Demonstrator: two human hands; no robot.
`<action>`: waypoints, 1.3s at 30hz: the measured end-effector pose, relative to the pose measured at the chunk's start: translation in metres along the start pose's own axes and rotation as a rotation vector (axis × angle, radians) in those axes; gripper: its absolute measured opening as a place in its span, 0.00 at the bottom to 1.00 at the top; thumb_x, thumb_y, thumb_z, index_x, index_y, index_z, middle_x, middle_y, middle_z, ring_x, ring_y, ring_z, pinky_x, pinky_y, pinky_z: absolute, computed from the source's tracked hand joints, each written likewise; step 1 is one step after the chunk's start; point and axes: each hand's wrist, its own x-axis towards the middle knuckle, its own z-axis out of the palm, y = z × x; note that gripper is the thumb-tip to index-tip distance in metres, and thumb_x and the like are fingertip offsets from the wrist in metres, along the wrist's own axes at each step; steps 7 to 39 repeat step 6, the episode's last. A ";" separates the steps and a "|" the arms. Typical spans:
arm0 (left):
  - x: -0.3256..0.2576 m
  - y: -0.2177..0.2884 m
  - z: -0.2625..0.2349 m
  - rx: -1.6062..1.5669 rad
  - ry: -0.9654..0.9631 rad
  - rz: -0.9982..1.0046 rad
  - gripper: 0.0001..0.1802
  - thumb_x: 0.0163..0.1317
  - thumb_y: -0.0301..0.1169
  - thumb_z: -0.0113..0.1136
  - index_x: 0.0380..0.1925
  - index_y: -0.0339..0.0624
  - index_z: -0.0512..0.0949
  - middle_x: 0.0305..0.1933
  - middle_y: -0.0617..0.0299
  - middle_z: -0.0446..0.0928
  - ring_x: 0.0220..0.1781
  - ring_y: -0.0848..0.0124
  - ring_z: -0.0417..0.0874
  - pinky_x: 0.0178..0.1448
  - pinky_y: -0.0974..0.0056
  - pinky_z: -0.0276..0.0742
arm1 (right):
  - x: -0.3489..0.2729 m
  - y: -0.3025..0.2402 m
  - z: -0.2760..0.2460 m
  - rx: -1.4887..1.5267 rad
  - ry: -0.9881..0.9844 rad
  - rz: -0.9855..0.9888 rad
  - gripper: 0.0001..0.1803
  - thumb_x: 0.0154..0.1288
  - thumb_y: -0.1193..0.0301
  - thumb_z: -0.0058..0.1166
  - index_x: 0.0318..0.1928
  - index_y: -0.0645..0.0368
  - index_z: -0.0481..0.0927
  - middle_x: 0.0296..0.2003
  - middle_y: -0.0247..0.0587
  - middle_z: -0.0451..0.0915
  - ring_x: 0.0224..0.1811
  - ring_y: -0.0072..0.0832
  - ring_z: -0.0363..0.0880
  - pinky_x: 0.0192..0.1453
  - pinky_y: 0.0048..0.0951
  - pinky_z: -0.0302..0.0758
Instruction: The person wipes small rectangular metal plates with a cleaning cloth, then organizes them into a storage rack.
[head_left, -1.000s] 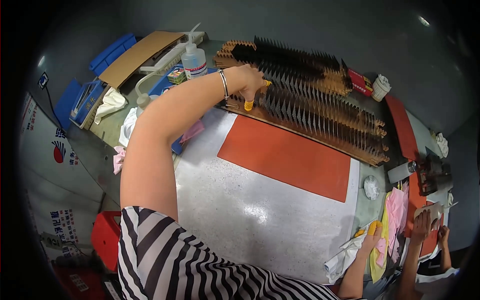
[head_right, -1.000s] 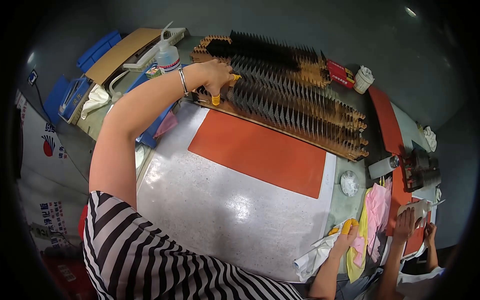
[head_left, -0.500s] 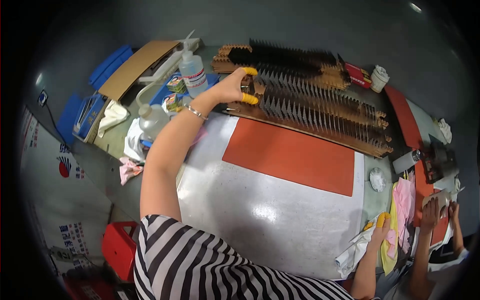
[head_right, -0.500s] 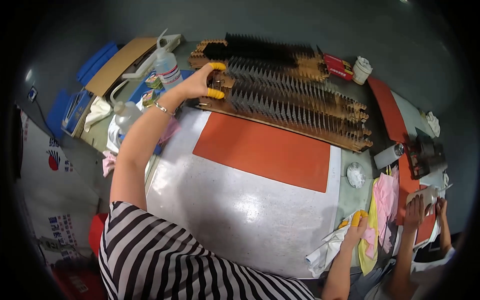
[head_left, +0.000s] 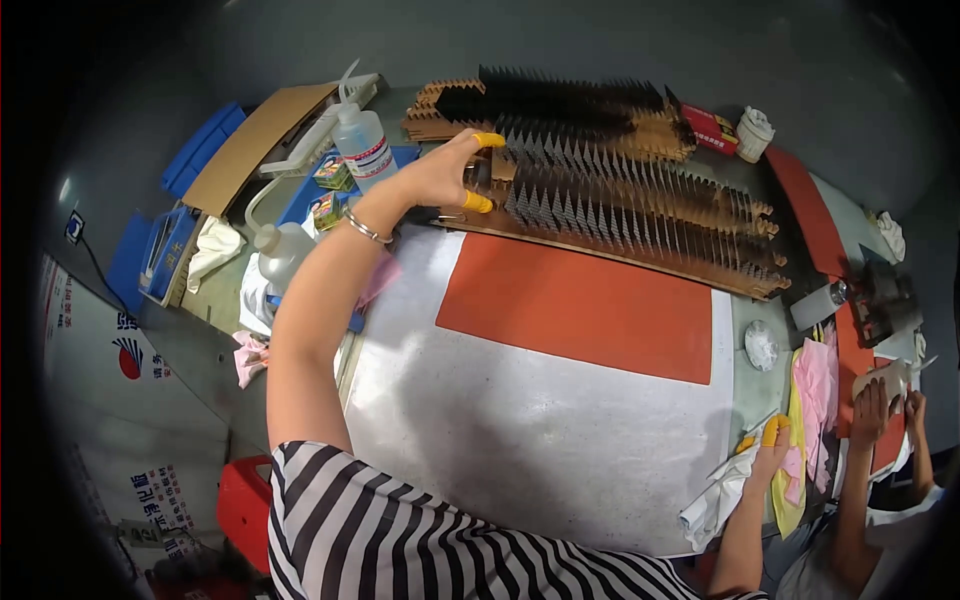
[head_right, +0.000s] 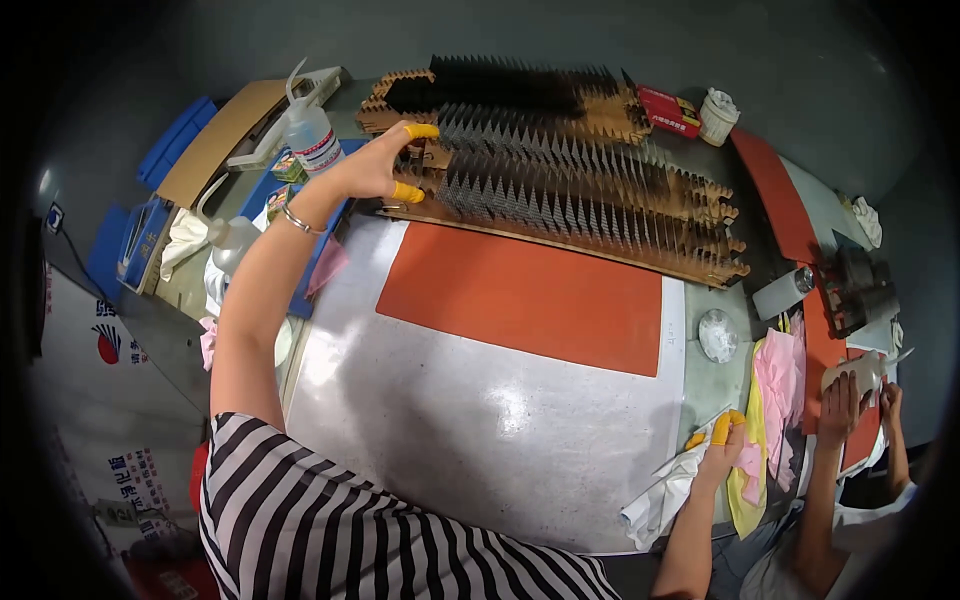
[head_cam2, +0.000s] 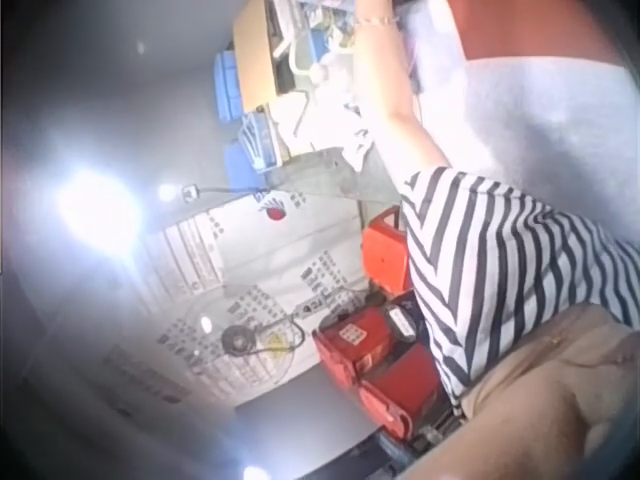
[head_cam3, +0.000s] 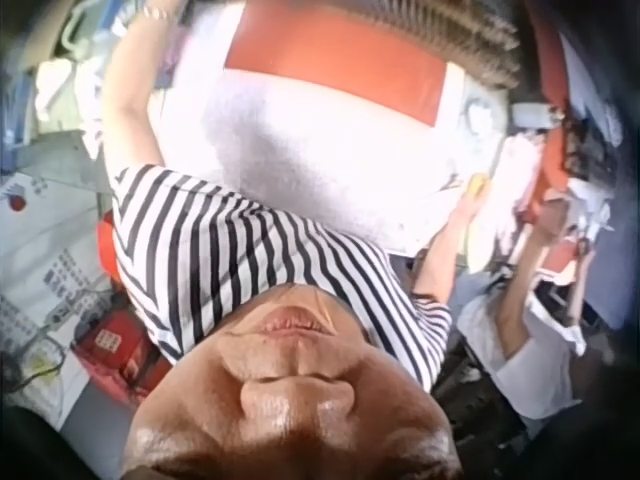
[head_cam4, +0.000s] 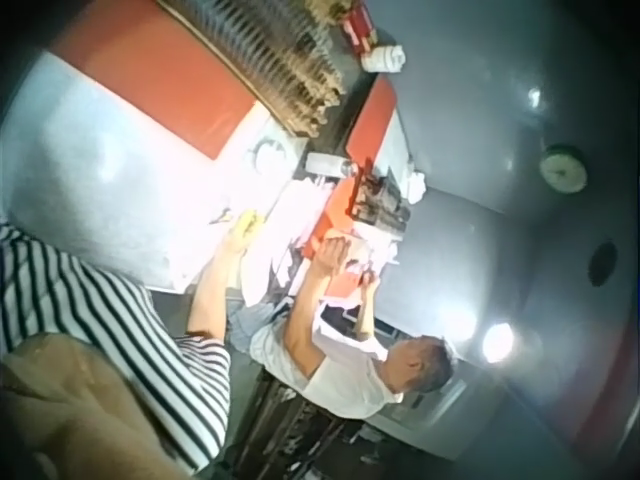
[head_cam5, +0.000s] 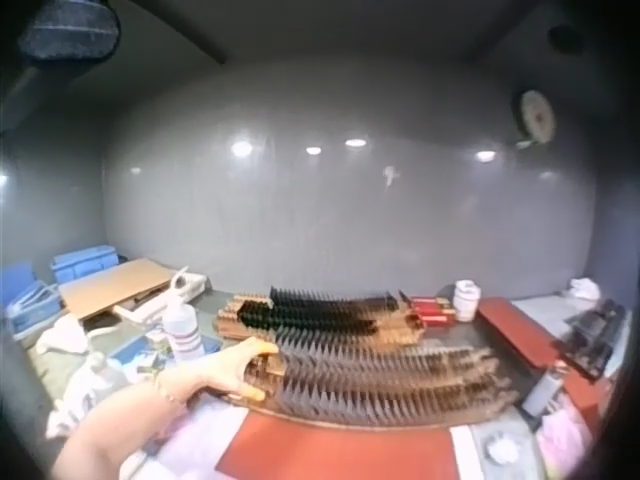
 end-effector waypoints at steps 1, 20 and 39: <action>0.001 0.007 -0.003 0.063 -0.047 -0.051 0.45 0.37 0.34 0.70 0.59 0.41 0.61 0.52 0.51 0.66 0.59 0.57 0.66 0.62 0.59 0.60 | -0.002 -0.004 0.002 0.017 -0.004 0.044 0.05 0.68 0.70 0.44 0.39 0.58 0.70 0.26 0.25 0.63 0.22 0.13 0.61 0.23 0.16 0.63; 0.020 0.008 -0.012 0.632 -0.360 -0.073 0.47 0.35 0.40 0.68 0.56 0.28 0.60 0.49 0.51 0.69 0.54 0.59 0.69 0.56 0.61 0.61 | 0.000 -0.006 0.001 0.002 -0.007 0.049 0.05 0.68 0.70 0.44 0.39 0.58 0.70 0.27 0.25 0.64 0.24 0.12 0.62 0.25 0.16 0.64; 0.020 0.008 -0.012 0.632 -0.360 -0.073 0.47 0.35 0.40 0.68 0.56 0.28 0.60 0.49 0.51 0.69 0.54 0.59 0.69 0.56 0.61 0.61 | 0.000 -0.006 0.001 0.002 -0.007 0.049 0.05 0.68 0.70 0.44 0.39 0.58 0.70 0.27 0.25 0.64 0.24 0.12 0.62 0.25 0.16 0.64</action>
